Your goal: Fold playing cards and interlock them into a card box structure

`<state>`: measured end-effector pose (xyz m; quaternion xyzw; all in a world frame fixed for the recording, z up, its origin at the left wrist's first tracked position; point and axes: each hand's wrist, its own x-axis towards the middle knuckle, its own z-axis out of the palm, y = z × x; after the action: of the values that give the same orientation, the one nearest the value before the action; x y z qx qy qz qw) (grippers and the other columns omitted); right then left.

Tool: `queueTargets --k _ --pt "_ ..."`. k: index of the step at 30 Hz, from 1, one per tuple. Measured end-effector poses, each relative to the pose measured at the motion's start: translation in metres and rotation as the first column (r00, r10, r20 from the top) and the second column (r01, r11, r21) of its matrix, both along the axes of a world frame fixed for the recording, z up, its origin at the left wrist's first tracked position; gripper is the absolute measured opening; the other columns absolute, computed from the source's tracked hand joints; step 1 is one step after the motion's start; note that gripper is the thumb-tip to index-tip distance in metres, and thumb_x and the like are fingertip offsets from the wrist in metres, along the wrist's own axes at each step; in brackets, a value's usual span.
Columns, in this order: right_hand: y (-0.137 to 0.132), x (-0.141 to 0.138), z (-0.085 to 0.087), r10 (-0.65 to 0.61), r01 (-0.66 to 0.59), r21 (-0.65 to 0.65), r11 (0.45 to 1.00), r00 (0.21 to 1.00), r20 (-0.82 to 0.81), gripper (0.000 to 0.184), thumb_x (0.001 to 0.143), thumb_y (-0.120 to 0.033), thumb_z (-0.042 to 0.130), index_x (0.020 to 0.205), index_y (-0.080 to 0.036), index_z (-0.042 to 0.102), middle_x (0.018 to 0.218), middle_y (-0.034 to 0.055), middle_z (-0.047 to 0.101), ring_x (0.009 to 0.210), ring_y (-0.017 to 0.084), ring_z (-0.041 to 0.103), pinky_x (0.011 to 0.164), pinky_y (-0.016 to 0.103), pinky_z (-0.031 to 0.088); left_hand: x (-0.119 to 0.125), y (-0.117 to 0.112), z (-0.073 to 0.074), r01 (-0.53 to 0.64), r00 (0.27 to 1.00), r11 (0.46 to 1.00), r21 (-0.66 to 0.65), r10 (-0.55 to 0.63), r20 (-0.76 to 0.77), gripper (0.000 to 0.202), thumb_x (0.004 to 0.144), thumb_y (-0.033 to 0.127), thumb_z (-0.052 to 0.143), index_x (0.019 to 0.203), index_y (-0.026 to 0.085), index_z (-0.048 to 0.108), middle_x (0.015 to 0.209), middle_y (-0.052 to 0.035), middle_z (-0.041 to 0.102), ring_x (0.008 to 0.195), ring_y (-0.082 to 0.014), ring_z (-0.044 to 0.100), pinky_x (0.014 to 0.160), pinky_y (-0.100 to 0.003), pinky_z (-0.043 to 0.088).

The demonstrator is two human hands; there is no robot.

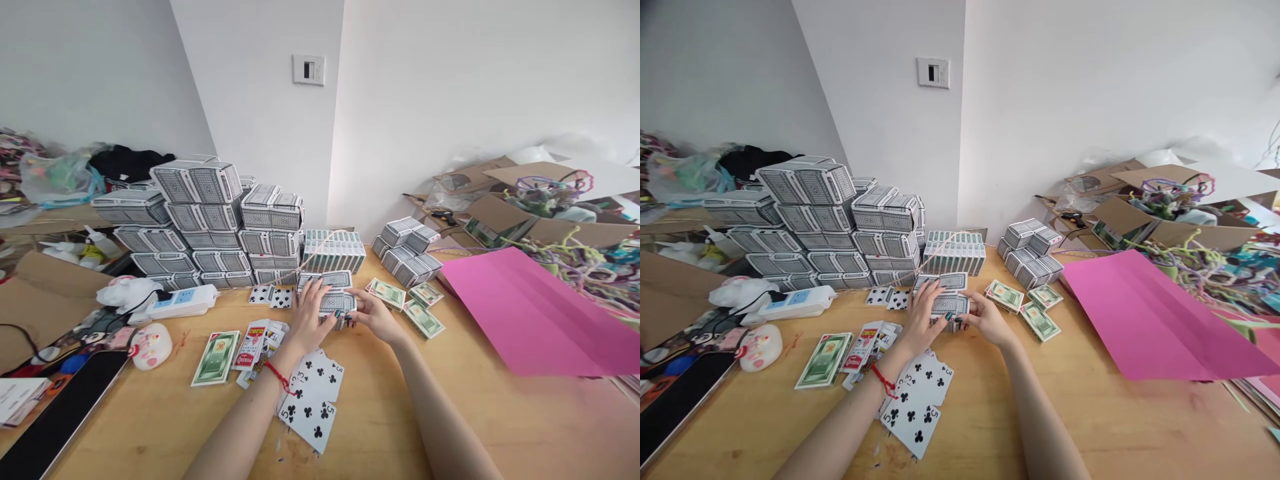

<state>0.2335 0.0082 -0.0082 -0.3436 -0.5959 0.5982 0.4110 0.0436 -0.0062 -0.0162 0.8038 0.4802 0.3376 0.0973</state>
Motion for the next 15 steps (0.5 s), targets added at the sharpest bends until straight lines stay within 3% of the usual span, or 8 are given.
queueTargets --k 15 --pt "0.0002 -0.0003 0.0035 0.007 -0.007 0.002 1.0 0.999 0.053 0.05 0.07 -0.028 0.066 0.113 -0.021 0.041 0.066 -0.0047 0.055 0.052 0.009 0.052 0.048 0.022 0.044 -0.0015 -0.0002 0.0025 0.028 1.0 0.999 -0.015 -0.028 0.005 0.051 0.084 0.036 0.041 0.131 0.023 0.026 0.142 -0.0083 0.025 0.133 -0.0271 0.011 0.104 -0.052 0.01"
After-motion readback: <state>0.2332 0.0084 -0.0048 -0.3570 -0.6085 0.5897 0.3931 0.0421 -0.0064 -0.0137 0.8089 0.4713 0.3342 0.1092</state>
